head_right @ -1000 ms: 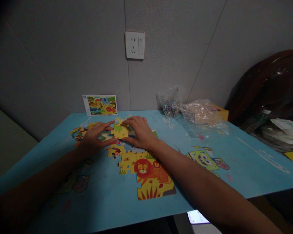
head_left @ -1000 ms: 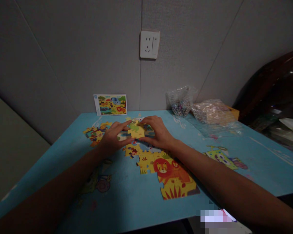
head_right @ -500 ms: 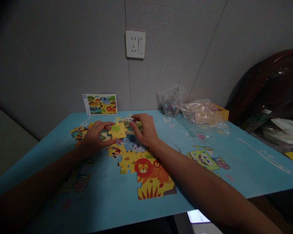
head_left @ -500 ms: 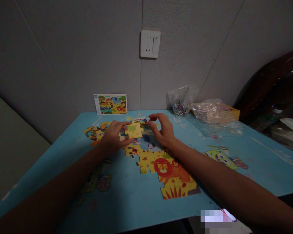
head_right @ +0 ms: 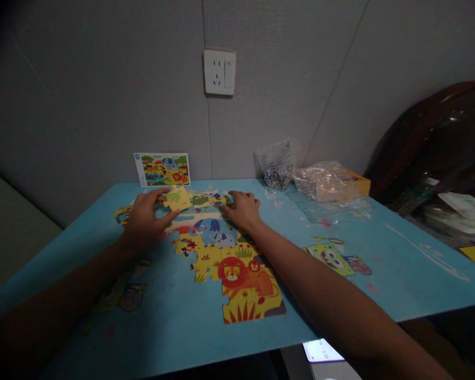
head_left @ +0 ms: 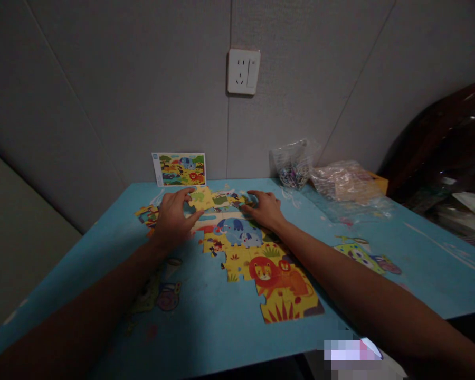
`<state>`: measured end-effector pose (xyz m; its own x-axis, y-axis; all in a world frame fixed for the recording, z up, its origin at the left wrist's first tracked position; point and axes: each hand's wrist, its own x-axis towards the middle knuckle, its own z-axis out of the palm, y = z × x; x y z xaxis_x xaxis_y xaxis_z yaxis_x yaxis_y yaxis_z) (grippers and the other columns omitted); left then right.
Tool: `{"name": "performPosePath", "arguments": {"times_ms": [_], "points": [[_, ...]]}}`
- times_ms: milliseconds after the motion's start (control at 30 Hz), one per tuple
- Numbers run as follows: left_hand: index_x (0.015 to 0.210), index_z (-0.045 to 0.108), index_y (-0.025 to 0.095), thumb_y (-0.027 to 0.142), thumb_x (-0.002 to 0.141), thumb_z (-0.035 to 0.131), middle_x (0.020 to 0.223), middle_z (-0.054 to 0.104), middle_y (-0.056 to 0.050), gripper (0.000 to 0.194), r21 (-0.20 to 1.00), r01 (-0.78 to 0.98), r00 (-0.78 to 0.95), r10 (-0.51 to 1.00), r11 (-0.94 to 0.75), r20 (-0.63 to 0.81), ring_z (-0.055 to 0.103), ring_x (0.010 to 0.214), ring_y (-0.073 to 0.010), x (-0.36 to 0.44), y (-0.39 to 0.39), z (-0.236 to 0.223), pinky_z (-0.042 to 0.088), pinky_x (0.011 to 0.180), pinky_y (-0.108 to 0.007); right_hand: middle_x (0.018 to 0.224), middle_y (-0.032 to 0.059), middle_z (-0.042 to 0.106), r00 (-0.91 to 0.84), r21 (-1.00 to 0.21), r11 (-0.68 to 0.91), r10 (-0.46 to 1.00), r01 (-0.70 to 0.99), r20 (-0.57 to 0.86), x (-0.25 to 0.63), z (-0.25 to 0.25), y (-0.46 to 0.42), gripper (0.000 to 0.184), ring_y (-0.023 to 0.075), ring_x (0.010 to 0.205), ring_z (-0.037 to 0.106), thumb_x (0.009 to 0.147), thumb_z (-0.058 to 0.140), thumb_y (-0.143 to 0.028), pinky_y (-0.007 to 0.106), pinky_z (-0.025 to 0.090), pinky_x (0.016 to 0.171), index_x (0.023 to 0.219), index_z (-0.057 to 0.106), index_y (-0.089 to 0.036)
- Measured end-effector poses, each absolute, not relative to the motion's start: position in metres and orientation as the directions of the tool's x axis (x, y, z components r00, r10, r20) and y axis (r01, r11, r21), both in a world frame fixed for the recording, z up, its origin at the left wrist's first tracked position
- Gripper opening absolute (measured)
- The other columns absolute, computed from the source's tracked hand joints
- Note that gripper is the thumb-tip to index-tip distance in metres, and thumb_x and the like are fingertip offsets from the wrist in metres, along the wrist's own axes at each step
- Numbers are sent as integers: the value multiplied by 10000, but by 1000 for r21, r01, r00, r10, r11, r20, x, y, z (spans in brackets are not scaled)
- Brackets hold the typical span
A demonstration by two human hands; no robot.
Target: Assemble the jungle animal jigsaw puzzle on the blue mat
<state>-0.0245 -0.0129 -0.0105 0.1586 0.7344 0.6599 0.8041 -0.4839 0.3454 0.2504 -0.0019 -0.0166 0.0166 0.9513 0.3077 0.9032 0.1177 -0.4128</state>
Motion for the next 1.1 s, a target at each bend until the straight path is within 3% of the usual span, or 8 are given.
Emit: {"name": "performPosePath", "arguments": {"times_ms": [167, 367, 867, 1100], "points": [[1276, 585, 202, 342, 780, 760, 1001, 691, -100, 545, 353, 860, 79, 780, -368, 621, 600, 1017, -336, -27, -8, -13, 488, 927, -484, 1292, 129, 698, -68, -372, 157, 968, 915, 240, 249, -16, 0, 544, 409, 1266, 519, 900, 619, -518, 589, 378, 1008, 1359, 639, -228], [1296, 589, 218, 331, 783, 747, 1011, 689, -97, 548, 381, 868, 47, 815, -320, 577, 603, 1042, -339, -25, -8, -12, 475, 933, -499, 1247, 135, 717, -111, -354, 207, 956, 912, 273, 250, -17, 5, 470, 382, 1208, 555, 913, 619, -523, 566, 395, 978, 1289, 686, -250], [1309, 639, 254, 336, 802, 675, 943, 714, -89, 514, 377, 890, 59, 884, -257, 464, 604, 1019, -356, -34, 7, -21, 493, 905, -495, 1241, 131, 716, -60, -393, 187, 948, 900, 313, 249, -21, 9, 438, 374, 1168, 590, 877, 691, -468, 568, 418, 973, 1241, 680, -225], [1333, 626, 250, 347, 800, 669, 934, 702, -89, 543, 382, 886, 54, 874, -265, 482, 611, 994, -342, -36, 12, -27, 504, 911, -493, 1221, 113, 721, -3, -468, 151, 953, 871, 303, 251, -21, 13, 501, 356, 1155, 593, 792, 737, -368, 550, 426, 977, 1261, 634, -225]]}}
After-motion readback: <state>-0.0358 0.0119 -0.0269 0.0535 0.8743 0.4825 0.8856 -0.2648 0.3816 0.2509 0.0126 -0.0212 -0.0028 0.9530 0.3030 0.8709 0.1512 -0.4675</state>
